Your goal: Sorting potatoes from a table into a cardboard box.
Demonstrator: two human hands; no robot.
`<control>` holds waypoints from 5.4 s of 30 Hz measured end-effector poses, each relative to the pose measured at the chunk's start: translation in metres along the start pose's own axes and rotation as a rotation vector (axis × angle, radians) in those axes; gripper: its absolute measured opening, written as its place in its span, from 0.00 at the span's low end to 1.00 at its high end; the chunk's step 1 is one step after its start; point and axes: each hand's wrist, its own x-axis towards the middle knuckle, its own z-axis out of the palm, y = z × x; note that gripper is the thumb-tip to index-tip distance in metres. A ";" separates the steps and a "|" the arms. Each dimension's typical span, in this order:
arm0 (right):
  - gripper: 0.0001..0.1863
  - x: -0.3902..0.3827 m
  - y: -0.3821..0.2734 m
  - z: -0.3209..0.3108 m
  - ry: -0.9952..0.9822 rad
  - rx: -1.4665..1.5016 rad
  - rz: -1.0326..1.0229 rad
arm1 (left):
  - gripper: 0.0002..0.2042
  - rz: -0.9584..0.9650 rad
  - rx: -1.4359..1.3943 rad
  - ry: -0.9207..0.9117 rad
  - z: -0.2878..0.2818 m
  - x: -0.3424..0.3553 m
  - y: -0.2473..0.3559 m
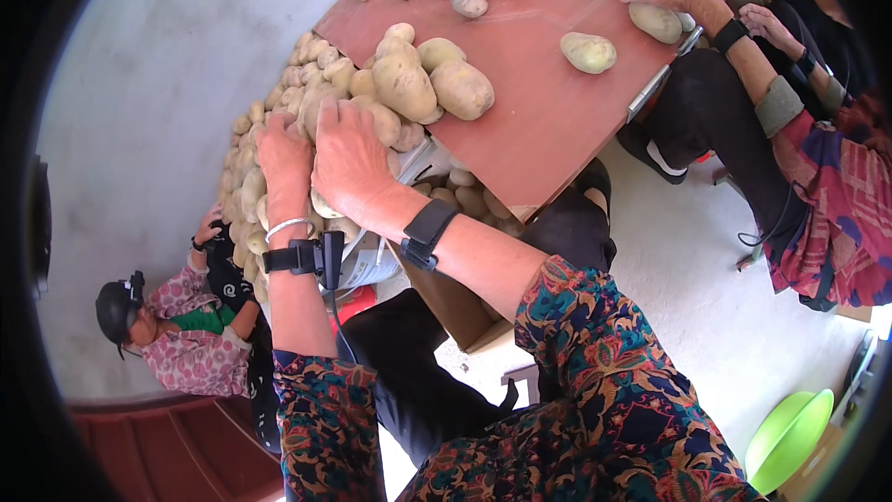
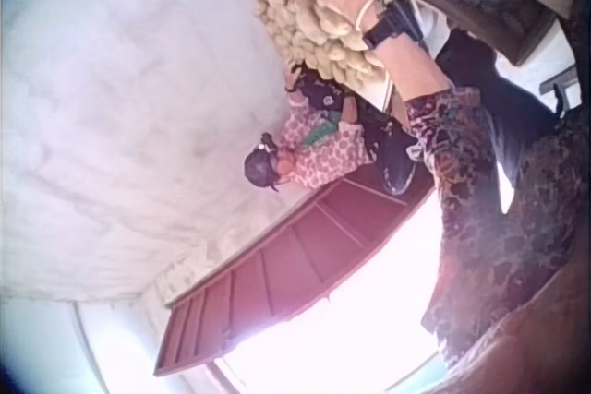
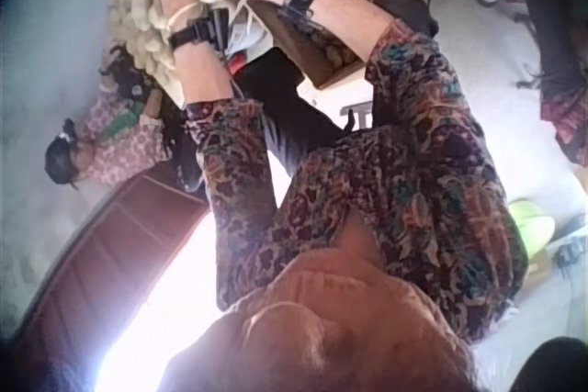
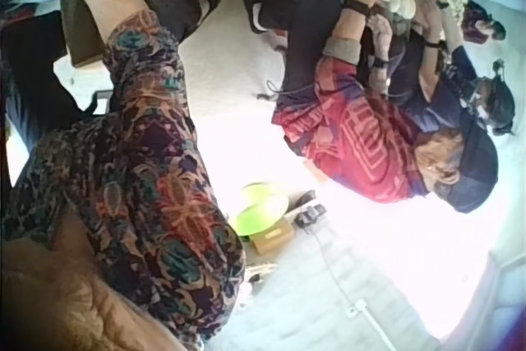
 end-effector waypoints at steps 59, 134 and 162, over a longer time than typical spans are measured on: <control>0.20 0.026 0.023 -0.076 0.049 0.049 -0.051 | 0.16 -0.037 -0.756 -0.484 -0.079 -0.087 0.048; 0.26 -0.088 0.021 -0.115 -0.725 0.825 0.931 | 0.33 0.236 -0.873 -0.895 -0.019 -0.150 -0.030; 0.31 0.136 0.010 -0.047 -0.326 -0.313 -0.014 | 0.23 0.019 -0.730 -0.918 -0.032 -0.138 -0.017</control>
